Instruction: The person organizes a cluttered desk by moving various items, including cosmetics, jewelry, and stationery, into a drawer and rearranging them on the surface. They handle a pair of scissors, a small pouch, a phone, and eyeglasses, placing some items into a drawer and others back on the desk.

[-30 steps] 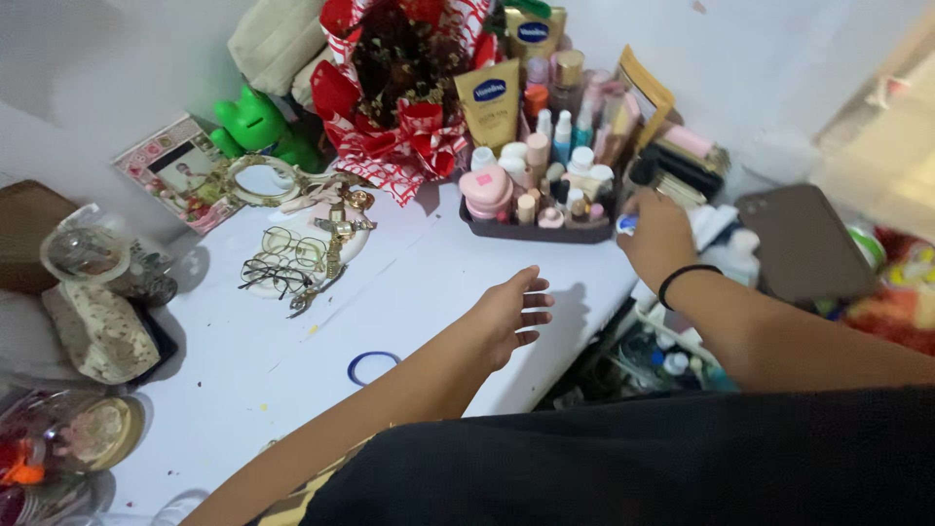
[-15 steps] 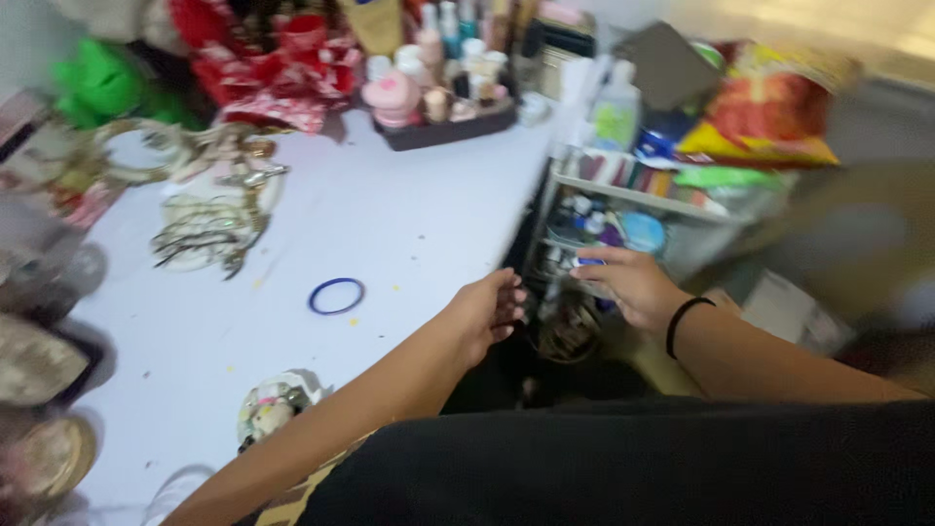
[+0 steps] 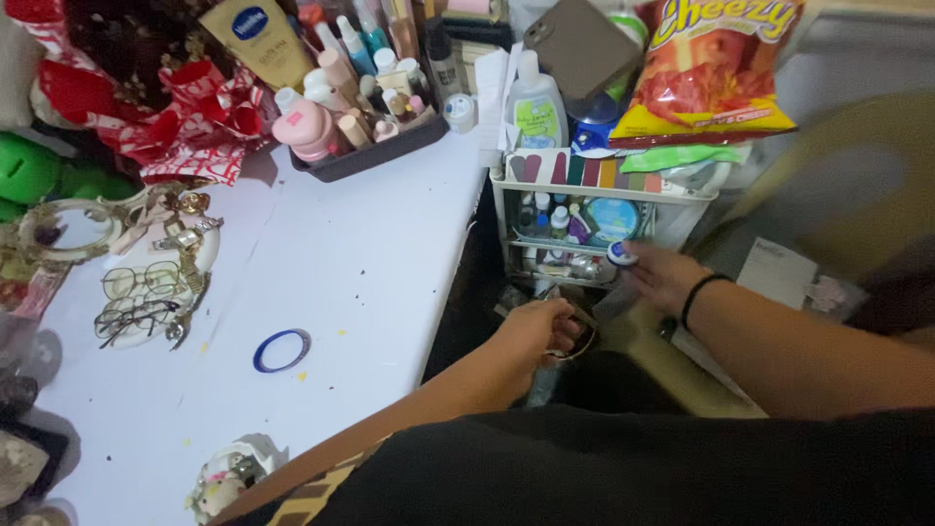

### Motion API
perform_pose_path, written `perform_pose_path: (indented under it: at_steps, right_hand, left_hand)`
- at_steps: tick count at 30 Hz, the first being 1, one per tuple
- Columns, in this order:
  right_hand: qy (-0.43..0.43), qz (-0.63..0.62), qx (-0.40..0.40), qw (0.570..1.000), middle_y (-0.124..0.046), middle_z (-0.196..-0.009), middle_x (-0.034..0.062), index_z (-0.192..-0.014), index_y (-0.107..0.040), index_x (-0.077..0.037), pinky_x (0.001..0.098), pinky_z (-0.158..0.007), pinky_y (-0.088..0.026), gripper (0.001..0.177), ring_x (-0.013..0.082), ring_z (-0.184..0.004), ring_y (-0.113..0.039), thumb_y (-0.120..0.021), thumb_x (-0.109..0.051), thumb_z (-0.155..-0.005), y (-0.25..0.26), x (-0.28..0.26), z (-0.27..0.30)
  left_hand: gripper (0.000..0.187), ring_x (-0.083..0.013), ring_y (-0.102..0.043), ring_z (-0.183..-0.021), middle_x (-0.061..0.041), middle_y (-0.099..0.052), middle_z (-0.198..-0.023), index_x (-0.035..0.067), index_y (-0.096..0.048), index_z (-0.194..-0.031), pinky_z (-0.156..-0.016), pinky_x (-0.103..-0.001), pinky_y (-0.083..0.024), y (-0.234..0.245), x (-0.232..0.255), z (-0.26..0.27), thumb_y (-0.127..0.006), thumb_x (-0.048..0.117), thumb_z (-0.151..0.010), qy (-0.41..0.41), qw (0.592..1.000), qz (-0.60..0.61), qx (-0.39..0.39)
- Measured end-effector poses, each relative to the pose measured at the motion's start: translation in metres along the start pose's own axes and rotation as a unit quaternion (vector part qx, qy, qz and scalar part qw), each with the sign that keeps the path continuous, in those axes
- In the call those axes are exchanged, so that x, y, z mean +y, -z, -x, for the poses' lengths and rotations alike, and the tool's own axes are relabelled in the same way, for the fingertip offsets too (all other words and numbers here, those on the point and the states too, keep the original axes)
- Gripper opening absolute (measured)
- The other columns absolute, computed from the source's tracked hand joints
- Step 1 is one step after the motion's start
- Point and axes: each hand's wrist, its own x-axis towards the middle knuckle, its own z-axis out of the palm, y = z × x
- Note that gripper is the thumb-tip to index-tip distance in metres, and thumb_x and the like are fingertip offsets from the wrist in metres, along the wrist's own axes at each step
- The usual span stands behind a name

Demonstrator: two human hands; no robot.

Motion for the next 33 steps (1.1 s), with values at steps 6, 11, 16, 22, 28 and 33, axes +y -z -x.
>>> perform_pose_path:
  at_steps: [6, 11, 16, 22, 28, 33]
  right_hand:
    - [-0.097, 0.028, 0.123, 0.987, -0.061, -0.080, -0.0004, -0.098, -0.064, -0.012, 0.0303, -0.066, -0.048, 0.021, 0.0147, -0.072, -0.055, -0.078, -0.027, -0.093, 0.049, 0.013, -0.115]
    - [-0.115, 0.004, 0.052, 0.992, -0.063, -0.084, -0.0007, -0.103, -0.067, -0.011, 0.0211, -0.066, -0.051, 0.013, 0.0088, -0.074, -0.062, -0.075, -0.016, -0.093, 0.077, 0.029, -0.168]
    - [-0.141, 0.133, 0.008, 0.981, -0.067, -0.090, 0.0006, -0.106, -0.063, -0.008, 0.0210, -0.066, -0.055, 0.027, 0.0092, -0.075, -0.064, -0.081, -0.016, -0.086, 0.088, 0.043, -0.195]
    - [-0.163, 0.253, -0.012, 0.954, -0.067, -0.083, 0.0044, -0.093, -0.069, -0.007, 0.0329, -0.062, -0.047, 0.028, 0.0146, -0.069, -0.059, -0.066, -0.035, -0.099, 0.081, 0.032, -0.199]
    - [0.218, 0.752, -0.078, 0.617, -0.071, -0.083, 0.0166, -0.095, -0.073, -0.006, 0.0427, -0.077, -0.056, 0.027, 0.0279, -0.075, -0.068, -0.059, -0.027, -0.102, 0.056, 0.013, -0.149]
    - [0.030, 0.533, -0.043, 0.844, -0.073, -0.110, 0.0136, -0.112, -0.066, -0.003, 0.0378, -0.099, -0.054, 0.023, 0.0253, -0.108, -0.070, -0.060, -0.022, -0.100, 0.019, -0.001, -0.102]
  left_hand:
    - [0.039, -0.0098, -0.056, -0.071, 0.004, -0.064, -0.085, 0.015, -0.064, -0.108, -0.066, -0.030, -0.042, -0.033, 0.001, -0.044, -0.039, 0.045, -0.104, 0.015, 0.992, 0.105, 0.063]
    - [0.046, -0.0098, -0.058, -0.069, 0.002, -0.065, -0.086, 0.014, -0.064, -0.106, -0.064, -0.029, -0.045, -0.037, -0.010, -0.077, -0.032, 0.047, -0.106, 0.002, 0.989, 0.121, 0.083]
    - [0.060, -0.0103, -0.054, -0.060, 0.000, -0.063, -0.079, 0.015, -0.066, -0.099, -0.053, -0.027, -0.038, -0.026, -0.017, -0.105, -0.024, 0.056, -0.106, 0.036, 0.970, 0.209, 0.117]
    - [0.060, -0.0112, -0.055, -0.061, 0.000, -0.063, -0.079, 0.013, -0.064, -0.098, -0.054, -0.028, -0.041, -0.006, -0.022, -0.103, -0.024, 0.056, -0.109, -0.030, 0.971, 0.216, 0.097]
    - [0.056, -0.0095, -0.058, -0.069, 0.002, -0.065, -0.083, 0.018, -0.062, -0.098, -0.063, -0.028, -0.042, 0.001, -0.009, -0.080, -0.021, 0.055, -0.106, 0.006, 0.982, 0.138, 0.130]
    - [0.056, -0.0126, -0.057, -0.071, 0.002, -0.063, -0.082, 0.015, -0.062, -0.097, -0.064, -0.030, -0.042, 0.004, 0.002, -0.063, -0.025, 0.055, -0.107, -0.018, 0.975, 0.169, 0.141]
